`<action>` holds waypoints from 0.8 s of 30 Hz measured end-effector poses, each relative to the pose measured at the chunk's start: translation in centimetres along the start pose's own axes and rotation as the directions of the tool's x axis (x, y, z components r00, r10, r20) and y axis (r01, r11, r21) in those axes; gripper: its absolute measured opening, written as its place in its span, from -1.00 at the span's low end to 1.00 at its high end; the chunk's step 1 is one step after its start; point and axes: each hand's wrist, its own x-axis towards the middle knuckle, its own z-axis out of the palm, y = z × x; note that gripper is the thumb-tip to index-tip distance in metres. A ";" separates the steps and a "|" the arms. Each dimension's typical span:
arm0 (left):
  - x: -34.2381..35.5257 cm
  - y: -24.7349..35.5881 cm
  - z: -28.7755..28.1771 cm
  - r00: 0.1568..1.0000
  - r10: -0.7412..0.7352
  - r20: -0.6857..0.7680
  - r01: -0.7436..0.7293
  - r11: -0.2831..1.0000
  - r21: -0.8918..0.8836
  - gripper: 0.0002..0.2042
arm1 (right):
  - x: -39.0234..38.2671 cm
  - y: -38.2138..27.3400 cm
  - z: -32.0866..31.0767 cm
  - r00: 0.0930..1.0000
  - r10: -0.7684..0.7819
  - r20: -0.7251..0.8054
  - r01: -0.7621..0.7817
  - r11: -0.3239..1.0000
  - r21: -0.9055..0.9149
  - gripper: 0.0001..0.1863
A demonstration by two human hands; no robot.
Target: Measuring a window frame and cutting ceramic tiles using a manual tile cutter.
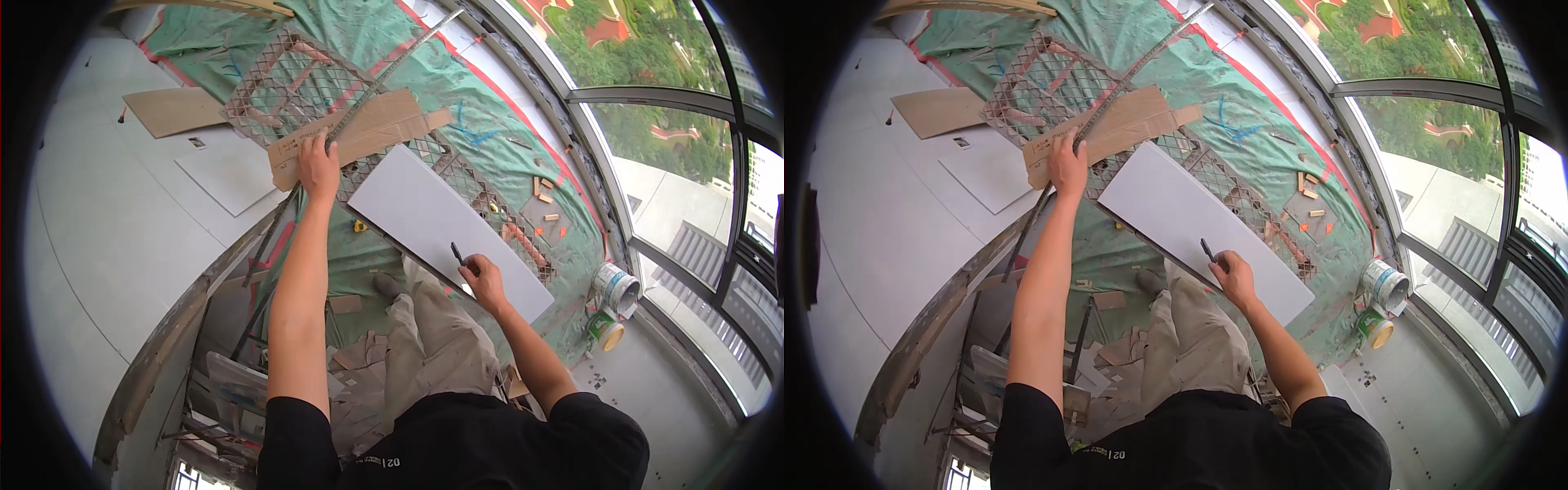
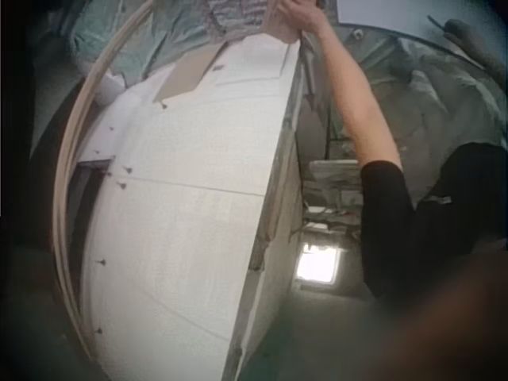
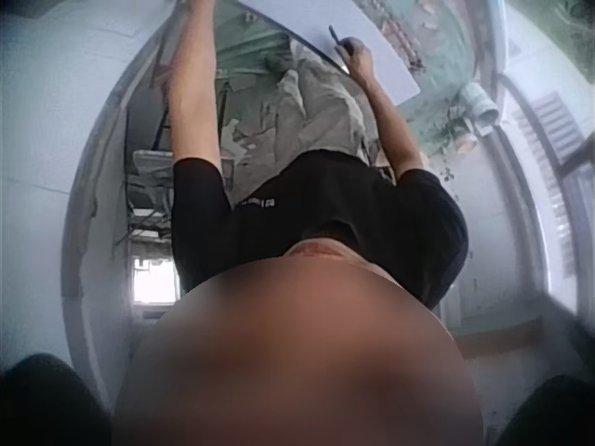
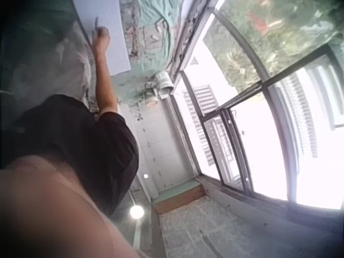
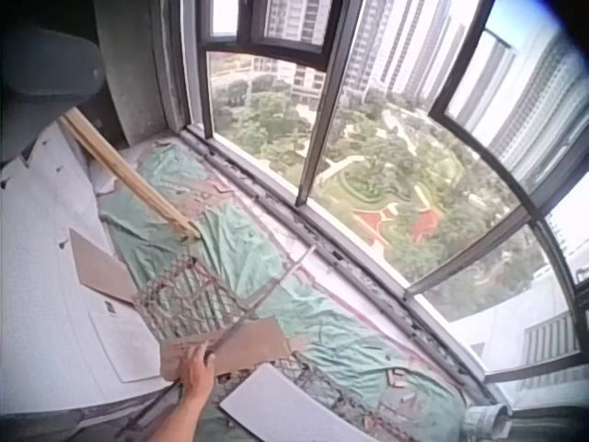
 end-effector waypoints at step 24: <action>-47.0 -4.1 -6.8 0.670 -0.641 0.373 0.681 0.732 0.034 -0.79 | 15.3 0.8 -5.8 0.892 -0.393 -0.223 0.288 0.874 -0.391 -0.75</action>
